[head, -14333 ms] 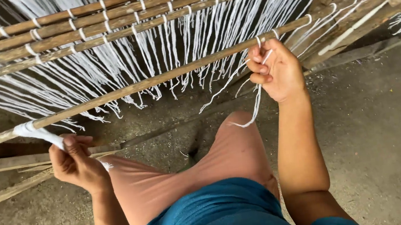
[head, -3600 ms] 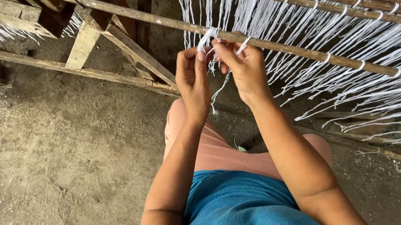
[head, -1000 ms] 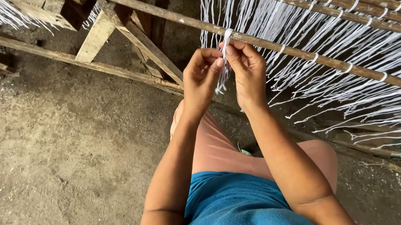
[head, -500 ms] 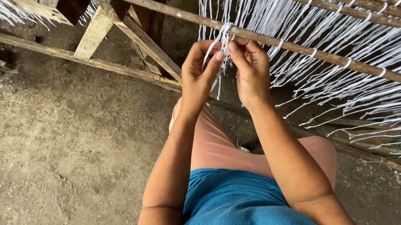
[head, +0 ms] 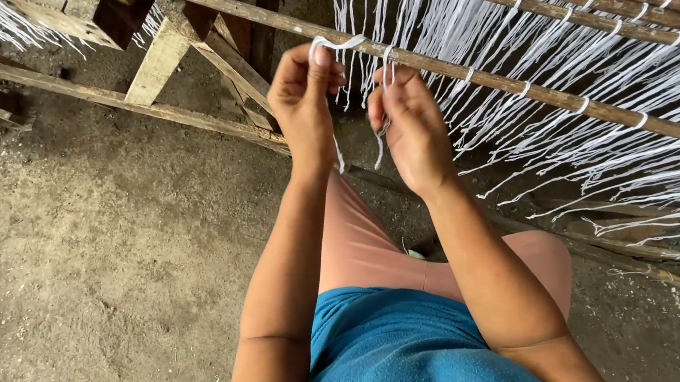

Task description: Tying bundles of white thread onto a wooden loom frame in a repetitive manner.

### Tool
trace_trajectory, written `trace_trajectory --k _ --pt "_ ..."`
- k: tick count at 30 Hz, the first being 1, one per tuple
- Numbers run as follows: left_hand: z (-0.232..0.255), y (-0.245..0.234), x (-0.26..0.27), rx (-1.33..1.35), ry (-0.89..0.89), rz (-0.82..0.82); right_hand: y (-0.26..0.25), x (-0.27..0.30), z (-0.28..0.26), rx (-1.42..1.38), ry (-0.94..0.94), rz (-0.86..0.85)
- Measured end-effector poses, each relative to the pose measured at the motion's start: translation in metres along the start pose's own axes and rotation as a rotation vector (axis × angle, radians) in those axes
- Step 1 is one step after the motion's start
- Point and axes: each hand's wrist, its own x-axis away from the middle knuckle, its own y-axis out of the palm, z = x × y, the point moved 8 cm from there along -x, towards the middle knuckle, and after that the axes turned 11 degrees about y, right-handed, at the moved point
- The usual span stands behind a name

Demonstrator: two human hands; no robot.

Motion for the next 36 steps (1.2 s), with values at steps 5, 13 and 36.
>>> trace_trajectory --k 5,13,36 --pt "-0.024 -0.018 -0.003 -0.042 -0.025 -0.006 0.004 0.020 0.001 0.206 -0.038 0.014" --pt "-0.033 -0.023 0.016 -0.202 0.033 0.041 -0.023 0.034 0.026 0.379 -0.191 0.256" --pt "-0.006 -0.029 0.039 -0.384 0.233 0.102 0.039 -0.026 0.005 0.500 -0.276 0.182"
